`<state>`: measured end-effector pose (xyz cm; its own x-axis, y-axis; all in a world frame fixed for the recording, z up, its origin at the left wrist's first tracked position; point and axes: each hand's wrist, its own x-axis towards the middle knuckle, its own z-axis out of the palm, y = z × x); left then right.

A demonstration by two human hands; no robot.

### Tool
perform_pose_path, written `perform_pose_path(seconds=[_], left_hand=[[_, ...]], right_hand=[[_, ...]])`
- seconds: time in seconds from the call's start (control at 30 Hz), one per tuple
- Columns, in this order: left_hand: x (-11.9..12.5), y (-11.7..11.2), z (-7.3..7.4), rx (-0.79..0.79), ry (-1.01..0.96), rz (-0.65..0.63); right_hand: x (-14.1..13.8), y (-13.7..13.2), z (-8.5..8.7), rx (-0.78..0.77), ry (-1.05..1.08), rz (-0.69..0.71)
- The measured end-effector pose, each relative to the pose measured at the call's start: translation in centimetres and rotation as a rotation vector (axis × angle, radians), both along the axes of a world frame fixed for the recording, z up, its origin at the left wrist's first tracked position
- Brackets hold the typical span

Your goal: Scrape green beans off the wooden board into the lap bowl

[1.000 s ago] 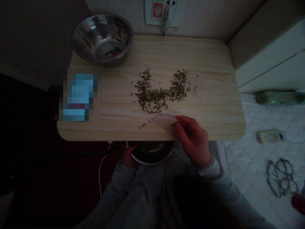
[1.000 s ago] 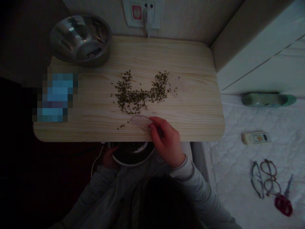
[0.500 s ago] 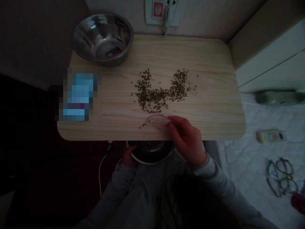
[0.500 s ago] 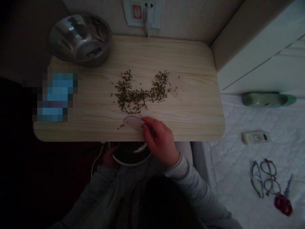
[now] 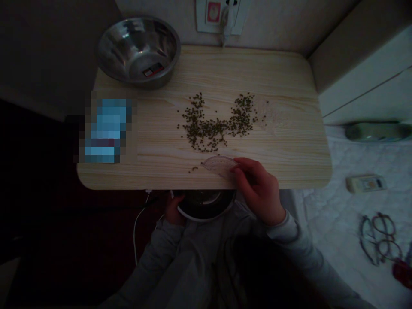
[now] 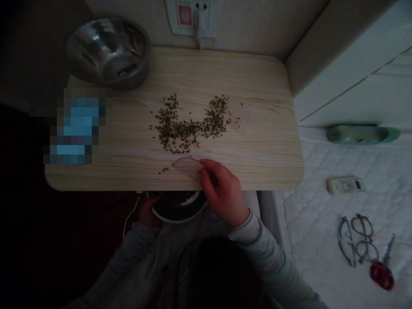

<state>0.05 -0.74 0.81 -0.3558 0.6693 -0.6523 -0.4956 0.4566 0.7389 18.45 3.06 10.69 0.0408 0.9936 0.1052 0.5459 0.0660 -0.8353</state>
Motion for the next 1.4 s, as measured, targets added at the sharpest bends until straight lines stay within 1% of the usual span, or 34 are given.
perform_pose_path(seconds=[0.13,0.27,0.47,0.6,0.7,0.8,0.9,1.0,1.2,1.33,1.4], left_hand=[[0.1,0.0,0.1,-0.011,0.028,0.004],[0.0,-0.2,0.2,0.023,0.162,-0.028],[-0.3,-0.4,-0.6,0.058,0.118,-0.033],[-0.5,-0.6,-1.1,0.063,0.153,-0.027],[-0.3,-0.4,-0.5,0.060,0.141,0.000],[0.1,0.0,0.4,0.043,0.037,-0.016],[0.2,0.2,0.9,0.066,0.082,-0.018],[0.0,0.1,0.6,0.079,0.117,-0.018],[-0.2,0.0,-0.1,0.047,0.038,-0.021],[-0.3,-0.2,-0.1,0.029,0.109,-0.036],[-0.3,-0.2,0.0,0.018,0.148,-0.014]], right_hand=[[0.4,0.1,-0.2,0.000,0.005,-0.038],[0.6,0.4,-0.2,-0.002,0.018,-0.050],[0.2,0.3,0.0,-0.008,0.039,-0.020],[-0.2,0.1,0.0,0.003,0.029,0.021],[-0.4,0.0,-0.1,0.001,0.023,0.024],[-0.3,0.1,-0.2,0.000,0.022,-0.004],[0.0,0.2,-0.2,-0.004,0.025,-0.034],[0.1,0.3,-0.3,-0.003,0.034,-0.051],[0.0,0.6,-0.3,0.008,0.057,-0.048],[-0.3,0.9,-0.2,0.016,0.054,-0.022],[-0.4,1.1,-0.2,0.012,0.044,0.002]])
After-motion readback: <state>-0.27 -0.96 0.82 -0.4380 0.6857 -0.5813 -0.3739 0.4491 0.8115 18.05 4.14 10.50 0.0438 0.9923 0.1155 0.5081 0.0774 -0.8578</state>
